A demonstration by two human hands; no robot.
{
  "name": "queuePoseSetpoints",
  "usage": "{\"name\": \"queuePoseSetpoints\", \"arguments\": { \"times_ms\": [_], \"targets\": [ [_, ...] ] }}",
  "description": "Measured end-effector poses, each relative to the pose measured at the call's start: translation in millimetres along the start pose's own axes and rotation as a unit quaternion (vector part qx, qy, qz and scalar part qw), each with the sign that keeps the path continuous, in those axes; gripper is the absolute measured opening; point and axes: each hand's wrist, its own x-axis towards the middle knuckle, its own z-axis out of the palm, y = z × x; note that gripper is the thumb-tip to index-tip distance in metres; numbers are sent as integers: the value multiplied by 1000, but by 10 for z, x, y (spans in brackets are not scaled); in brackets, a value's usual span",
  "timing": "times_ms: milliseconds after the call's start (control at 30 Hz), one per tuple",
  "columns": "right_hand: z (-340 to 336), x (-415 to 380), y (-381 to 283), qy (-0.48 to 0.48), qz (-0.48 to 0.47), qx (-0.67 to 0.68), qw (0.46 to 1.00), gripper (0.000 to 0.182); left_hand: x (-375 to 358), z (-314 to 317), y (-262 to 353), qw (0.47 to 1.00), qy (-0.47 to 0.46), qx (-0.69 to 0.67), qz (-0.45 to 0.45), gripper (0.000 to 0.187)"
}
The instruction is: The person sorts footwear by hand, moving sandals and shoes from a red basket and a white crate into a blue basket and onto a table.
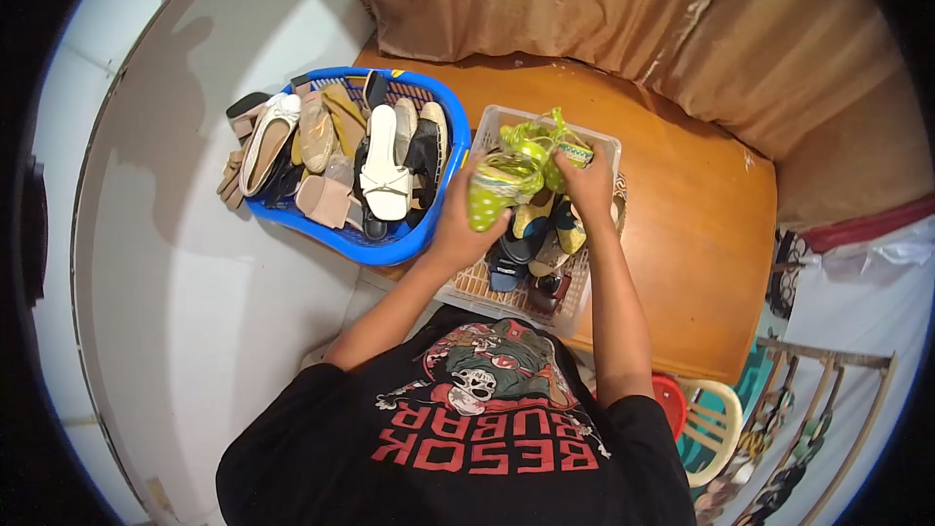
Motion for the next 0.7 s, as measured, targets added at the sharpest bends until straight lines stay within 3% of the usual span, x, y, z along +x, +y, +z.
{"name": "queuePoseSetpoints", "arguments": {
  "times_ms": [33, 100, 300, 367, 400, 500, 533, 567, 700],
  "targets": [
    [53, -8, 19, -7, -6, -2, 1000, 71, -4, 117, -54, 999, -12, 31, -8, 86],
    [172, 15, 46, 31, -119, -78, 989, 69, 25, 318, -171, 999, 9, 31, -7, 87],
    [238, 138, 46, -74, -104, -30, 991, 72, -28, 467, -504, 999, 20, 5, -42, 93],
    [266, 81, 83, -17, -173, -37, 984, 79, -136, 380, -563, 999, -9, 37, -30, 99],
    [242, 61, 68, -28, -189, -80, 978, 84, -210, 364, -638, 996, -51, 36, -68, 113],
    [354, 142, 216, 10, -199, -90, 976, 88, -461, 418, -822, 976, -122, 91, -158, 126],
    [366, 132, 237, 14, -171, -96, 980, 84, -489, 407, -859, 960, -201, 97, -168, 133],
    [373, 132, 250, 17, -171, -94, 981, 84, -511, 429, -884, 951, -232, 104, -174, 129],
    [434, 134, 354, 12, -140, -38, 989, 76, -456, 506, -704, 968, -173, 32, -178, 112]
  ]
}}
